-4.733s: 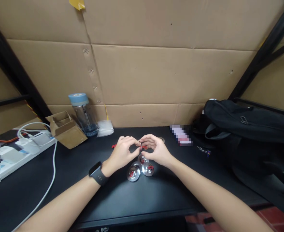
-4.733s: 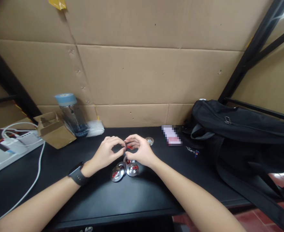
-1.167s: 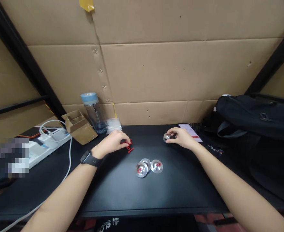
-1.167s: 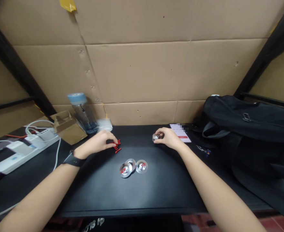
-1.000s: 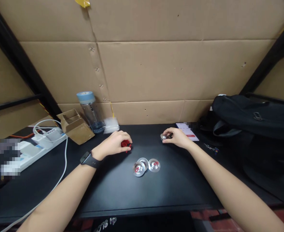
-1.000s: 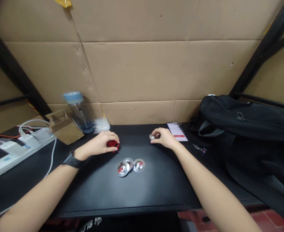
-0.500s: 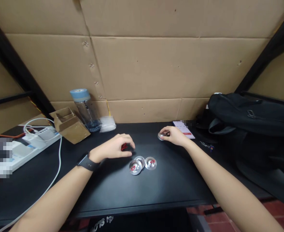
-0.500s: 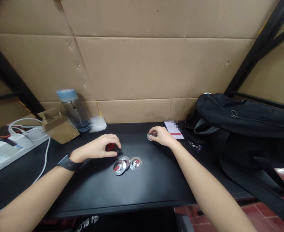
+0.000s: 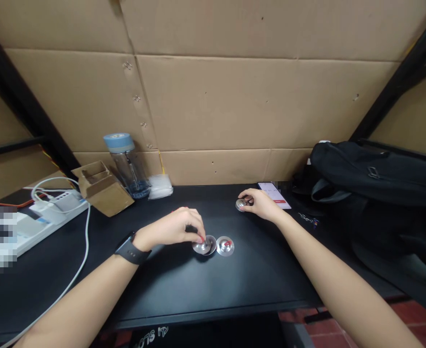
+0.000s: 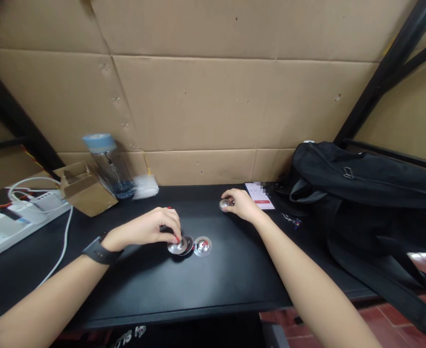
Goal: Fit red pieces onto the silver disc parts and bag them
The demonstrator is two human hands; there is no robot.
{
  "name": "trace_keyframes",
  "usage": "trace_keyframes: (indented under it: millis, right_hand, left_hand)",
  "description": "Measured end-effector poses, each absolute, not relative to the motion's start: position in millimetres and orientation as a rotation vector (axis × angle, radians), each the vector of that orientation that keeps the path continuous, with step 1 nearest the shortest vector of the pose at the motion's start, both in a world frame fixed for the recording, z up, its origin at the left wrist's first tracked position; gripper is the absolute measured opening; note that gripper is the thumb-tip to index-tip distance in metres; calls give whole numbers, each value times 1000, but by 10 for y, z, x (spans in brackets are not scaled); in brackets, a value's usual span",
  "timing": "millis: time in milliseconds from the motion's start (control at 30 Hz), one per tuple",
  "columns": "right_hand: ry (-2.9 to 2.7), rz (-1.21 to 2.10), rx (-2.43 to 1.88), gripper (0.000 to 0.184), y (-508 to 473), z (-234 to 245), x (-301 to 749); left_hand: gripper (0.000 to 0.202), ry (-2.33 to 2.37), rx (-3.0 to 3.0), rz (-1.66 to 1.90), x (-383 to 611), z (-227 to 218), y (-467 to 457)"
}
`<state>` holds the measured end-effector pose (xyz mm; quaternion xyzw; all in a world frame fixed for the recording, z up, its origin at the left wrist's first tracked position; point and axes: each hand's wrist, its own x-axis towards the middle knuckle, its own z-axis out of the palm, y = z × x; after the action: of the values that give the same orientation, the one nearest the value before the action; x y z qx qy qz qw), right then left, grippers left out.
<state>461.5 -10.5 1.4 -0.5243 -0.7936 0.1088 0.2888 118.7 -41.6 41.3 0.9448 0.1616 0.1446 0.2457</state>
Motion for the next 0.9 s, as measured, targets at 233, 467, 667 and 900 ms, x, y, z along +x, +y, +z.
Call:
trace_keyframes:
  millis: [233,467,667,900]
  right_hand:
    - [-2161,534,-990,45,-512,160,4045]
    - [-1958,839,-817,49,-687,60,3611]
    - [-1972,811,-841,51,-701,67,3627]
    - [-1923,742,-852,46,-701,65,3622]
  left_hand:
    - [20,712,2691,734,1243,396,-435]
    - [19,811,2797,888,1331,306,-456]
    - [18,810,2806,919,1358,276,-458]
    - [16,907,2633,1079,1402,291,-505]
